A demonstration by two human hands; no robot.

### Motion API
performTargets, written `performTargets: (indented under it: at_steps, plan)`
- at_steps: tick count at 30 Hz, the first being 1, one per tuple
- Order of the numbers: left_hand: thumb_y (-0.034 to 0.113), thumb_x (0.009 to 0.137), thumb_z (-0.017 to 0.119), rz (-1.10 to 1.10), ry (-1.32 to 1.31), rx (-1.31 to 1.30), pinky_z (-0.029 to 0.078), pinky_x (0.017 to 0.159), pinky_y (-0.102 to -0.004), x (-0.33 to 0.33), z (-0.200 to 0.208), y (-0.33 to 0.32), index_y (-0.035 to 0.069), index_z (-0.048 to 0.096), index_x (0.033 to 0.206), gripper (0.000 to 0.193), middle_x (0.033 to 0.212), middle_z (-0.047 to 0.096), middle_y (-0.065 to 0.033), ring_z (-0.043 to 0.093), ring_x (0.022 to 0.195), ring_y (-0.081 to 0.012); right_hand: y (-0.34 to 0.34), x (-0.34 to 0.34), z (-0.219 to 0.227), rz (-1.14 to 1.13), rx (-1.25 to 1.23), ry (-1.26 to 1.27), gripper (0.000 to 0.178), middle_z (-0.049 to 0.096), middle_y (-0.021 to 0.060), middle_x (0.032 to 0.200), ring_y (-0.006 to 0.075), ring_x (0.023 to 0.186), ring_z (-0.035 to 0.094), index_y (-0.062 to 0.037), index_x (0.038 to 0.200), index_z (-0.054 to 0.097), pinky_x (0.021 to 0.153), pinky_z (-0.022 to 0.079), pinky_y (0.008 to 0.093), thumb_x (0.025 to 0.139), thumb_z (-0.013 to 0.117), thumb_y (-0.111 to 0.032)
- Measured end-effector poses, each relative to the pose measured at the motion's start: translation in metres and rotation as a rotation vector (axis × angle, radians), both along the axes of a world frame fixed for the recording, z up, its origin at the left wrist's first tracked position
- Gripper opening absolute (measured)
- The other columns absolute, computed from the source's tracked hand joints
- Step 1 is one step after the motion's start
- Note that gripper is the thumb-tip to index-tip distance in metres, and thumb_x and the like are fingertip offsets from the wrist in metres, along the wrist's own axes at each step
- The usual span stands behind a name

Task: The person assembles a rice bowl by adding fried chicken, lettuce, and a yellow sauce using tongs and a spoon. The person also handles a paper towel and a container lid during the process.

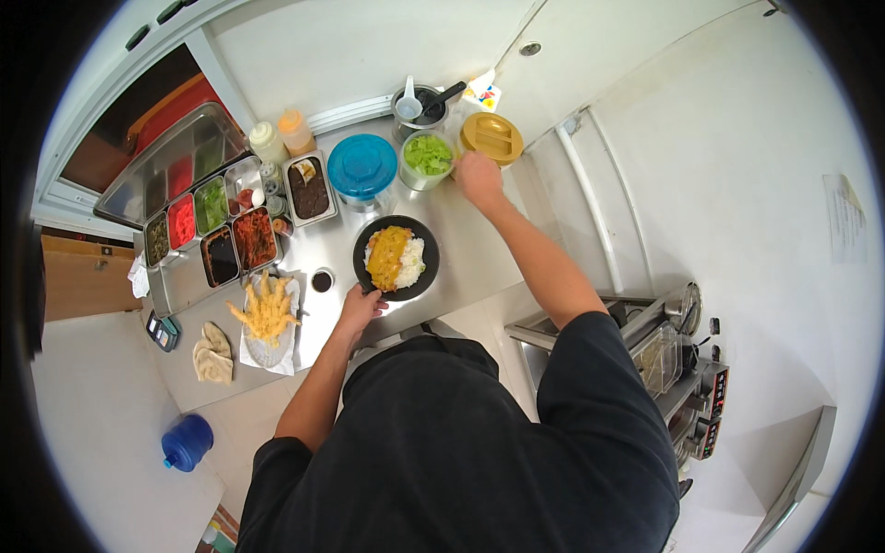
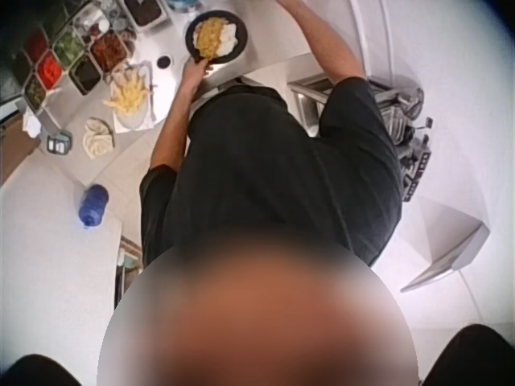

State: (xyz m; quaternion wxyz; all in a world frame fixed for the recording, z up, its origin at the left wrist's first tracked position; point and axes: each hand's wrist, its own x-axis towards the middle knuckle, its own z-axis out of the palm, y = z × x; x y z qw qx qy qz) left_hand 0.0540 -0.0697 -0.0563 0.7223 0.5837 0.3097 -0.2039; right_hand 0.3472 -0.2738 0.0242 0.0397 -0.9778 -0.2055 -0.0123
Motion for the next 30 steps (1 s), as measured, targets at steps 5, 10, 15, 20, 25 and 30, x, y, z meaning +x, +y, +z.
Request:
performTargets:
  at_steps: [5,10,15,20,25,30]
  plan:
    - [0.014,0.099,0.055,0.017,-0.006,-0.042,0.054,0.066,-0.0285,0.0,-0.001,-0.004,0.0,0.052,0.12,0.026,0.103,0.066,-0.0111,0.069,0.081,-0.0178,-0.009,-0.015,0.032,-0.172,0.329,-0.006,0.031,0.068,0.0244,0.084,0.0406,0.077,0.066,0.0014,0.091,0.071,0.069,0.051,0.0481,0.094,0.065,-0.029]
    - [0.016,0.099,0.055,0.014,0.02,-0.041,0.053,0.066,-0.0291,-0.002,-0.002,-0.004,0.0,0.052,0.12,0.027,0.102,0.067,-0.011,0.069,0.081,-0.018,-0.019,-0.026,0.055,-0.192,0.429,-0.062,0.031,0.068,0.0249,0.08,0.041,0.075,0.066,0.002,0.09,0.072,0.067,0.052,0.0472,0.093,0.066,-0.028]
    - [0.018,0.1,0.054,-0.032,0.038,-0.015,0.053,0.068,-0.0287,0.0,0.001,-0.004,0.001,0.052,0.119,0.026,0.1,0.067,-0.01,0.068,0.083,-0.0176,-0.021,-0.021,0.071,-0.162,0.46,-0.133,0.031,0.068,0.0243,0.079,0.0405,0.073,0.066,0.0024,0.093,0.072,0.066,0.052,0.0458,0.094,0.066,-0.028]
    - [0.02,0.1,0.053,-0.046,0.037,-0.017,0.054,0.07,-0.0296,0.001,0.004,-0.003,0.001,0.052,0.119,0.027,0.1,0.068,-0.0106,0.068,0.083,-0.0173,-0.02,-0.034,0.106,-0.181,0.492,-0.146,0.031,0.069,0.024,0.081,0.0381,0.072,0.067,0.0024,0.098,0.072,0.066,0.052,0.0424,0.093,0.067,-0.028]
    - [0.022,0.1,0.053,-0.076,0.043,-0.039,0.054,0.07,-0.0302,-0.002,0.001,-0.002,0.0,0.052,0.119,0.029,0.103,0.069,-0.0117,0.067,0.085,-0.0171,-0.027,-0.086,0.153,-0.192,0.548,-0.036,0.027,0.07,0.0215,0.084,0.038,0.074,0.067,0.0015,0.094,0.072,0.069,0.052,0.0433,0.093,0.067,-0.025]
    - [0.022,0.097,0.057,-0.036,0.046,-0.01,0.052,0.065,-0.0298,-0.014,0.001,0.004,-0.002,0.051,0.119,0.033,0.096,0.069,-0.0117,0.066,0.076,-0.0173,-0.039,-0.144,0.163,-0.167,0.425,0.211,0.025,0.069,0.0206,0.083,0.0388,0.075,0.066,0.001,0.094,0.072,0.07,0.052,0.0448,0.093,0.067,-0.024]
